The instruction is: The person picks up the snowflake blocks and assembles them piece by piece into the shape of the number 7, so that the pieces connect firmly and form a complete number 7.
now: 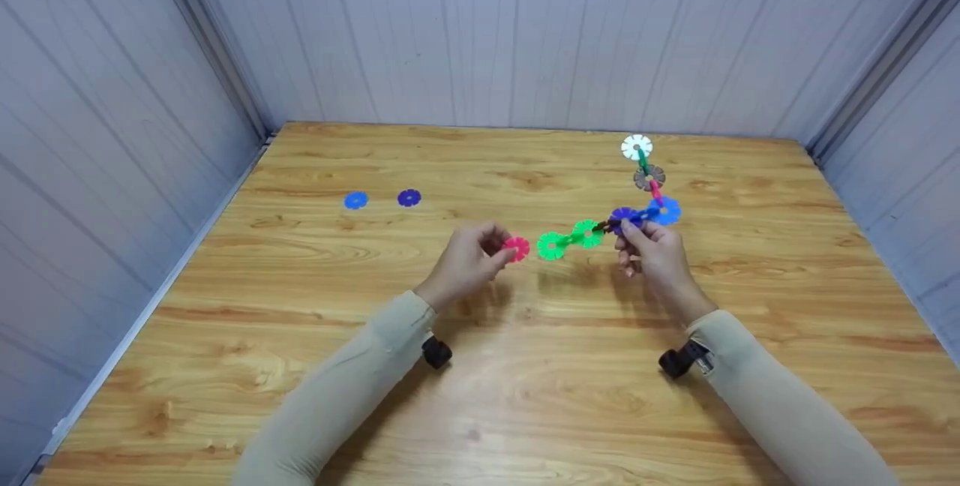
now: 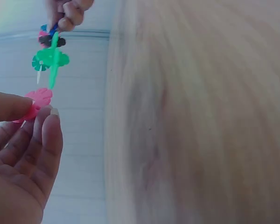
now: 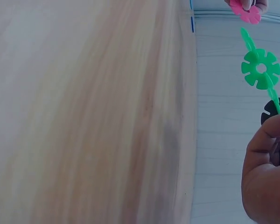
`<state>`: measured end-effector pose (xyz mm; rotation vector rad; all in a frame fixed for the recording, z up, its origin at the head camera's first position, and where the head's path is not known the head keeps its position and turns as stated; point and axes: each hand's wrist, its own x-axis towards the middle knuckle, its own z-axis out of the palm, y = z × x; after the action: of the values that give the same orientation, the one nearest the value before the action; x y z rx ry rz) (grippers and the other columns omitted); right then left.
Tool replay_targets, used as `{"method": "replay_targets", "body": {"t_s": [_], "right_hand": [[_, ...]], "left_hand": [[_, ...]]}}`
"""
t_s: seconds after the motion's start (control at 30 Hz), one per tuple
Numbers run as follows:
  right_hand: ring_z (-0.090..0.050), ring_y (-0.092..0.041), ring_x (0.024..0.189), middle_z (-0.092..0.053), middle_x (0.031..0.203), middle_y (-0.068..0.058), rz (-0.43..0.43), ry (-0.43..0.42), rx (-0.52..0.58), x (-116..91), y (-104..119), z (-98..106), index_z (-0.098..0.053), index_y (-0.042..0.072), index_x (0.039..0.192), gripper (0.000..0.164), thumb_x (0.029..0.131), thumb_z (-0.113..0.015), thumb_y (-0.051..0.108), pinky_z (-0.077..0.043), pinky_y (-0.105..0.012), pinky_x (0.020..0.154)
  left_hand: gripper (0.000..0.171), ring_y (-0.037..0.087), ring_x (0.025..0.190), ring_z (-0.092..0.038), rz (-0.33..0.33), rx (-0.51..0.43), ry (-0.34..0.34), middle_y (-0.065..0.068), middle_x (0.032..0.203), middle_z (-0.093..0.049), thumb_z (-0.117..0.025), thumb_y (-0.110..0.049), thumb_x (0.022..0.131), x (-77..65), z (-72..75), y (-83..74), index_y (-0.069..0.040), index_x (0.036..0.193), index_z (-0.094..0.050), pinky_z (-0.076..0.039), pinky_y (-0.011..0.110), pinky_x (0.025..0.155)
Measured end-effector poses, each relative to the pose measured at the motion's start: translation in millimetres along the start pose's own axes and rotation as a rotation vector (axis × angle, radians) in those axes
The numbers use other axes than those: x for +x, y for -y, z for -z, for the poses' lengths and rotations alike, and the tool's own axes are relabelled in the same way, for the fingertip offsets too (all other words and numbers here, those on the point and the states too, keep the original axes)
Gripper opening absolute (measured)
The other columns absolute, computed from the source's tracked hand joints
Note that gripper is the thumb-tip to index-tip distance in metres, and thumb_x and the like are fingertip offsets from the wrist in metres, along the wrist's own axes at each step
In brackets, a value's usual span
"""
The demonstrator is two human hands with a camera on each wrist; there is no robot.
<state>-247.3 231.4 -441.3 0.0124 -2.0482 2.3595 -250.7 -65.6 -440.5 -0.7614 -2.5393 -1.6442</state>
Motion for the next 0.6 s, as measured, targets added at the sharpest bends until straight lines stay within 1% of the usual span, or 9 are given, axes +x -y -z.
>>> {"method": "replay_targets", "body": {"t_s": [0.07, 0.17, 0.23, 0.37, 0.43, 0.5, 0.6], "right_hand": [[-0.054, -0.009, 0.052, -0.061, 0.071, -0.003, 0.0, -0.002, 0.015, -0.6, 0.4, -0.8, -0.057, 0.002, 0.087, 0.021, 0.104, -0.053, 0.014, -0.044, -0.019, 0.042], [-0.053, -0.01, 0.052, -0.061, 0.071, -0.004, 0.002, 0.008, 0.043, -2.0, 0.7, -2.3, -0.058, 0.001, 0.087, 0.021, 0.103, -0.053, 0.014, -0.043, -0.019, 0.042], [-0.053, -0.01, 0.052, -0.061, 0.072, -0.005, 0.003, 0.015, 0.061, -3.2, 0.7, -3.3, -0.058, 0.001, 0.087, 0.021, 0.103, -0.054, 0.014, -0.043, -0.019, 0.042], [-0.053, -0.011, 0.052, -0.061, 0.071, -0.005, -0.009, 0.023, 0.095, -5.9, 0.8, -4.5, -0.06, 0.001, 0.087, 0.021, 0.103, -0.054, 0.013, -0.043, -0.02, 0.042], [-0.053, -0.011, 0.051, -0.061, 0.071, -0.005, -0.013, 0.02, 0.113, -7.1, 1.4, -4.7, -0.06, 0.001, 0.086, 0.021, 0.103, -0.054, 0.012, -0.042, -0.019, 0.042], [-0.053, -0.011, 0.051, -0.061, 0.071, -0.005, -0.017, 0.015, 0.127, -7.8, 2.4, -4.3, -0.06, 0.002, 0.087, 0.021, 0.104, -0.053, 0.012, -0.042, -0.019, 0.042], [-0.053, -0.011, 0.051, -0.061, 0.07, -0.004, -0.026, 0.0, 0.15, -8.7, 3.6, -4.3, -0.06, 0.002, 0.087, 0.021, 0.104, -0.052, 0.011, -0.042, -0.019, 0.042]], "left_hand": [[0.005, 0.014, 0.073, -0.061, -0.074, 0.088, -0.007, 0.001, 0.083, -0.066, -0.068, -0.007, 0.094, -1.1, -2.7, 0.7, -0.002, 0.095, -0.067, -0.053, 0.026, 0.062], [0.006, 0.01, 0.074, -0.061, -0.169, 0.175, -0.027, 0.0, 0.082, -0.067, -0.069, -0.008, 0.093, -2.6, -6.0, 2.2, -0.002, 0.093, -0.068, -0.053, 0.026, 0.066], [0.006, 0.01, 0.073, -0.062, -0.219, 0.195, -0.035, 0.0, 0.082, -0.067, -0.069, -0.008, 0.093, -3.8, -7.7, 1.8, -0.003, 0.092, -0.068, -0.053, 0.026, 0.065], [0.005, 0.011, 0.072, -0.062, -0.305, 0.196, -0.035, 0.001, 0.081, -0.067, -0.068, -0.007, 0.093, -4.7, -10.7, 0.3, -0.002, 0.092, -0.068, -0.053, 0.026, 0.064], [0.004, 0.01, 0.072, -0.062, -0.332, 0.202, -0.041, 0.001, 0.08, -0.067, -0.068, -0.006, 0.092, -4.8, -11.5, 0.0, -0.002, 0.091, -0.068, -0.053, 0.026, 0.064], [0.003, 0.01, 0.071, -0.062, -0.345, 0.208, -0.054, 0.001, 0.079, -0.066, -0.068, -0.005, 0.092, -5.5, -11.7, -0.6, -0.003, 0.09, -0.068, -0.054, 0.027, 0.063], [0.004, 0.01, 0.07, -0.061, -0.341, 0.208, -0.078, 0.0, 0.078, -0.066, -0.069, -0.004, 0.092, -6.3, -11.8, -1.2, -0.004, 0.088, -0.068, -0.053, 0.028, 0.062]]}}
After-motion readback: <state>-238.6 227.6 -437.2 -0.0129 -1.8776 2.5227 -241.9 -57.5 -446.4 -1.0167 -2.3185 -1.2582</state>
